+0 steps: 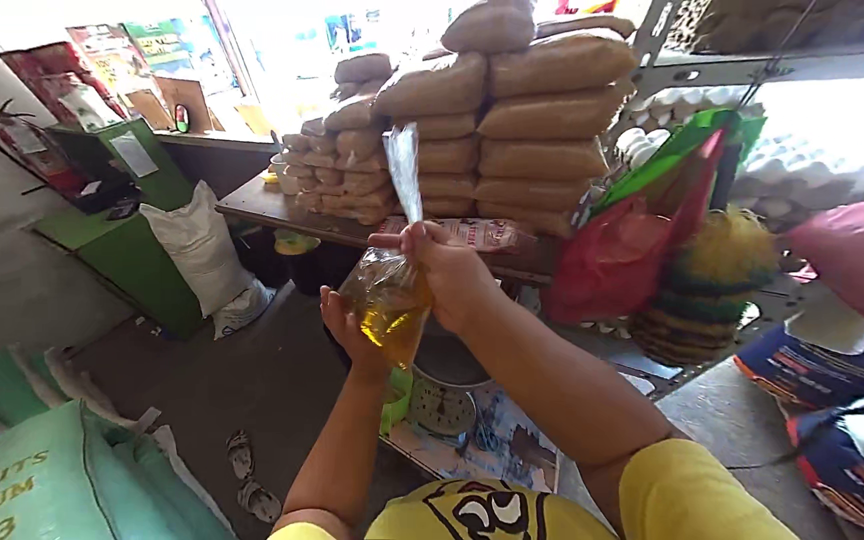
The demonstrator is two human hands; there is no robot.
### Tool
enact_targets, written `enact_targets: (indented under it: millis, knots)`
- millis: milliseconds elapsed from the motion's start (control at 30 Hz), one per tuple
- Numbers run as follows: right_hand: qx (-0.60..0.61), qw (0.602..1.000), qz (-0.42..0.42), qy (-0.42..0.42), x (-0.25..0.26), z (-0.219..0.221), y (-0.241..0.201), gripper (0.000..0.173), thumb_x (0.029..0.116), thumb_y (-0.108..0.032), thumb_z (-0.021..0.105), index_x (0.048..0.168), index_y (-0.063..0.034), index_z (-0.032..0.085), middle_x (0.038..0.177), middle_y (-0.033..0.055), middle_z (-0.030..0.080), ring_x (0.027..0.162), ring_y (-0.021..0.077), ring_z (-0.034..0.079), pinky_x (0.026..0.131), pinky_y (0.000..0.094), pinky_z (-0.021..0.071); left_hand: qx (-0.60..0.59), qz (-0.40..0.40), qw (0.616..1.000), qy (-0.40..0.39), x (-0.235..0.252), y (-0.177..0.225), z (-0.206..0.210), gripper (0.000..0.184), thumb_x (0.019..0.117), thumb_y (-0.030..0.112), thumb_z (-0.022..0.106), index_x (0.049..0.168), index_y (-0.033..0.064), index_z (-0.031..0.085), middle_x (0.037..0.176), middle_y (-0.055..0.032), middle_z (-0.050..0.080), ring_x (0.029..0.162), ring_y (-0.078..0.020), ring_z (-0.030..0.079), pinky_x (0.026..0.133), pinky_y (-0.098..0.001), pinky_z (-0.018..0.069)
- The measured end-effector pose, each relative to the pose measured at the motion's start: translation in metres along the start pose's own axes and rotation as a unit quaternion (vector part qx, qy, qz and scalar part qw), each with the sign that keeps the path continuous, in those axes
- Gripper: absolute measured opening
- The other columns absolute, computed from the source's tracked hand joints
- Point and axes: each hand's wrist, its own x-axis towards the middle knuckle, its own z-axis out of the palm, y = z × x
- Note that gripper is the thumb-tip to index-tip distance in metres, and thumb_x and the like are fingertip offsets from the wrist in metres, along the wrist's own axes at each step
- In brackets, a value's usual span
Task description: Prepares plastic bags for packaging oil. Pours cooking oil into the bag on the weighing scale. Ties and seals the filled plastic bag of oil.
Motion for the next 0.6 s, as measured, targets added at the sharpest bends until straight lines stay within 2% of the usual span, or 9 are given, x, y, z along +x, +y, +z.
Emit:
enact_targets:
  millis: [67, 133, 200, 267, 300, 367, 433, 500, 600]
  knots:
    - [-0.024, 0.997, -0.035, -0.065, 0.006, 0.006, 0.014, 0.034, 0.1122, -0.029, 0.034, 0.101, -0.0116, 0.061, 0.116, 0.0004, 0.075, 0.094, 0.009, 0.071, 0.077, 0.0288, 0.0563, -0.258, -0.246, 0.934, 0.032, -0.01, 0.01, -0.009, 0.047, 0.0994, 0.044, 0.063, 0.138, 0.0183, 0.056, 0.134, 0.0099, 0.062, 0.121, -0.0038, 0.059, 0.101, -0.0285, 0.0522]
    - [-0.043, 0.985, -0.074, -0.149, 0.018, 0.013, 0.024, 0.034, 0.111, -0.022, 0.035, 0.096, -0.008, 0.062, 0.118, 0.0057, 0.074, 0.113, 0.0156, 0.068, 0.097, 0.0372, 0.0541, -0.429, -0.435, 0.792, 0.001, -0.014, 0.019, -0.031, 0.066, 0.0902, 0.059, 0.07, 0.135, 0.0119, 0.055, 0.115, 0.0021, 0.071, 0.102, -0.0081, 0.069, 0.088, -0.0297, 0.0592]
    - [-0.062, 0.974, -0.088, -0.2, 0.031, 0.023, 0.034, 0.035, 0.1088, -0.019, 0.036, 0.096, -0.0041, 0.064, 0.119, 0.0095, 0.074, 0.121, 0.0199, 0.065, 0.105, 0.0407, 0.0511, -0.58, -0.61, 0.539, -0.044, -0.002, 0.027, -0.053, 0.082, 0.0753, 0.087, 0.056, 0.113, 0.0152, 0.071, 0.09, -0.0061, 0.075, 0.07, -0.0127, 0.072, 0.058, -0.0271, 0.0593]
    - [-0.081, 0.977, -0.069, -0.184, 0.035, 0.036, 0.043, 0.034, 0.1092, -0.019, 0.037, 0.097, -0.0037, 0.066, 0.119, 0.0091, 0.074, 0.119, 0.0192, 0.066, 0.103, 0.0392, 0.0523, -0.568, -0.695, 0.437, -0.061, 0.001, 0.031, -0.071, 0.087, 0.0927, 0.083, 0.027, 0.104, 0.0081, 0.07, 0.076, -0.0125, 0.072, 0.053, -0.016, 0.067, 0.044, -0.0262, 0.0541]
    - [-0.095, 0.981, -0.059, -0.157, 0.033, 0.043, 0.047, 0.034, 0.1095, -0.018, 0.038, 0.097, -0.004, 0.066, 0.118, 0.008, 0.074, 0.118, 0.0188, 0.066, 0.102, 0.0394, 0.0522, -0.493, -0.704, 0.507, -0.055, 0.0, 0.032, -0.078, 0.07, 0.1072, 0.059, 0.015, 0.11, 0.0067, 0.062, 0.08, -0.0112, 0.072, 0.058, -0.0135, 0.067, 0.049, -0.0242, 0.0552]
    - [-0.114, 0.988, -0.05, -0.09, 0.028, 0.059, 0.057, 0.034, 0.1106, -0.019, 0.039, 0.1, -0.0047, 0.068, 0.116, 0.0063, 0.075, 0.116, 0.0181, 0.067, 0.102, 0.041, 0.0529, -0.339, -0.594, 0.727, -0.059, -0.015, 0.026, -0.091, 0.042, 0.1018, 0.006, 0.041, 0.143, 0.001, 0.042, 0.12, -0.0097, 0.068, 0.098, -0.0089, 0.069, 0.085, -0.0251, 0.0584]
    - [-0.101, 0.994, -0.042, -0.028, 0.021, 0.077, 0.07, 0.033, 0.1107, -0.019, 0.04, 0.1, -0.0057, 0.068, 0.115, 0.0056, 0.075, 0.111, 0.0163, 0.068, 0.095, 0.0395, 0.0555, -0.211, -0.401, 0.884, -0.11, -0.03, 0.006, -0.106, 0.1, 0.0837, 0.007, 0.076, 0.158, -0.0097, 0.011, 0.155, -0.0263, 0.039, 0.137, -0.0186, 0.051, 0.113, -0.0339, 0.0463]
    - [-0.066, 0.998, -0.023, 0.005, 0.015, 0.095, 0.083, 0.032, 0.1106, -0.019, 0.04, 0.098, -0.0057, 0.067, 0.118, 0.0056, 0.074, 0.11, 0.0158, 0.069, 0.092, 0.0381, 0.0563, -0.193, -0.306, 0.927, -0.093, -0.037, -0.011, -0.117, 0.126, 0.0751, 0.034, 0.091, 0.161, 0.0012, 0.005, 0.16, -0.0216, 0.031, 0.142, -0.0178, 0.045, 0.117, -0.0358, 0.0431]
    - [-0.037, 0.999, 0.003, -0.015, 0.011, 0.109, 0.098, 0.032, 0.1107, -0.017, 0.04, 0.096, -0.0031, 0.065, 0.118, 0.0079, 0.074, 0.116, 0.017, 0.067, 0.097, 0.0371, 0.0549, -0.257, -0.322, 0.911, -0.028, -0.045, -0.029, -0.132, 0.106, 0.0837, 0.06, 0.077, 0.159, 0.0099, 0.022, 0.148, -0.001, 0.051, 0.129, -0.0085, 0.056, 0.108, -0.0344, 0.051]
